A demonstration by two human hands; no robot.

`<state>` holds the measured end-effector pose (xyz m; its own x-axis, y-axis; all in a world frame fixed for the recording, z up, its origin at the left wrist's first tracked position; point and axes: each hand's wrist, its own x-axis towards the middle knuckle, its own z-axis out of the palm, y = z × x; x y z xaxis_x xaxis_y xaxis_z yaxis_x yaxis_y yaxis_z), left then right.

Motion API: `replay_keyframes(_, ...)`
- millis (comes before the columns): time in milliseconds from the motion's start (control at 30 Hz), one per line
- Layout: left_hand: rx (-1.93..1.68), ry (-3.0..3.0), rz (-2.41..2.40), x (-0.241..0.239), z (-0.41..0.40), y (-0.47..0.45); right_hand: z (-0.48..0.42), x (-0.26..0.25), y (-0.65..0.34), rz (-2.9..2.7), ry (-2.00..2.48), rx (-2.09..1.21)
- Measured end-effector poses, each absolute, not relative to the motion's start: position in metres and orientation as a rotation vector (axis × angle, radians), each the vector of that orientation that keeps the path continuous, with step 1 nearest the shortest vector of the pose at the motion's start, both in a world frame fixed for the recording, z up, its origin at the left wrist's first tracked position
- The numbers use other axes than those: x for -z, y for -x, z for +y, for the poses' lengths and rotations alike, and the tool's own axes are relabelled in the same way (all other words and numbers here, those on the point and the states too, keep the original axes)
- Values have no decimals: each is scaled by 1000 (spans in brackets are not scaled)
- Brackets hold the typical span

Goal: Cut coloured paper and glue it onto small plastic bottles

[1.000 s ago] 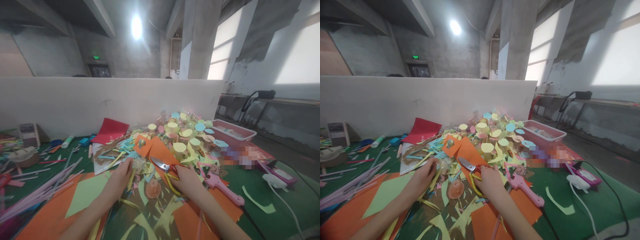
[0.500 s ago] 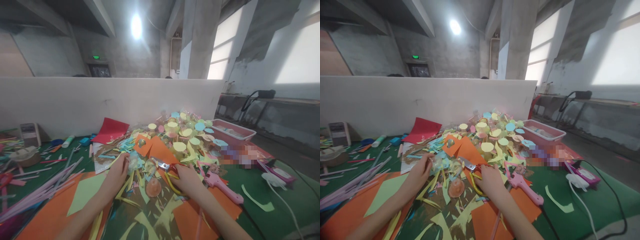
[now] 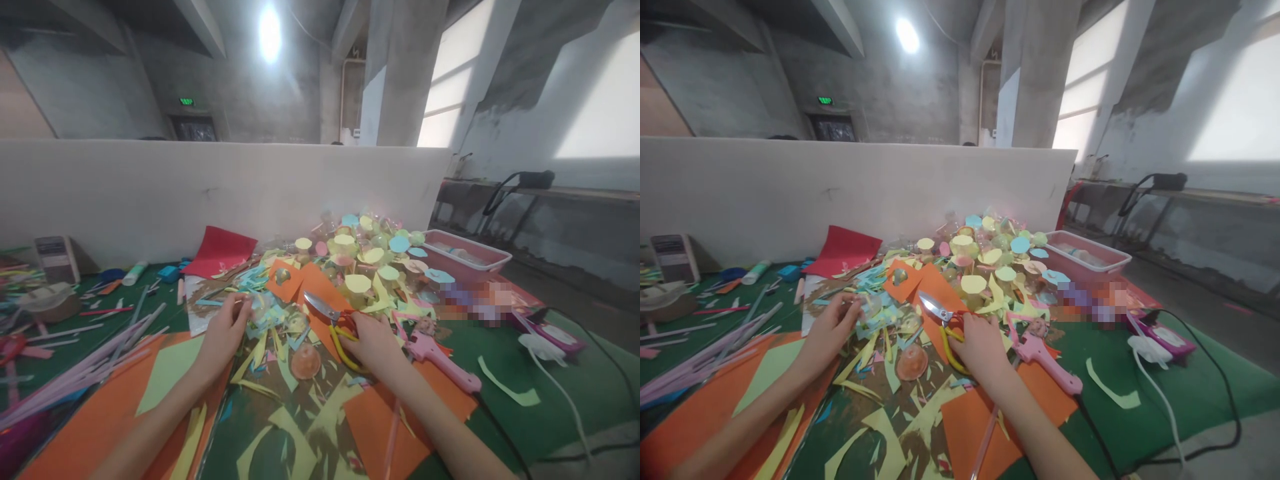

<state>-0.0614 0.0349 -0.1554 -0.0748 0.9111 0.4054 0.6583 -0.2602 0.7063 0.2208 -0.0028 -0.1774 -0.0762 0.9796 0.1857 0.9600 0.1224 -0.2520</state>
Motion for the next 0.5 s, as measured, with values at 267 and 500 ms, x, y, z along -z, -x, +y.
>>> replay_keyframes(267, -1305, -1754, 1659, 158, 40, 66, -1, 180, -220, -2079, 1903, -65)
replay_keyframes(500, -1269, -1766, 1622, 155, 33, 56, -2, 176, -222, -2074, 1875, -82)
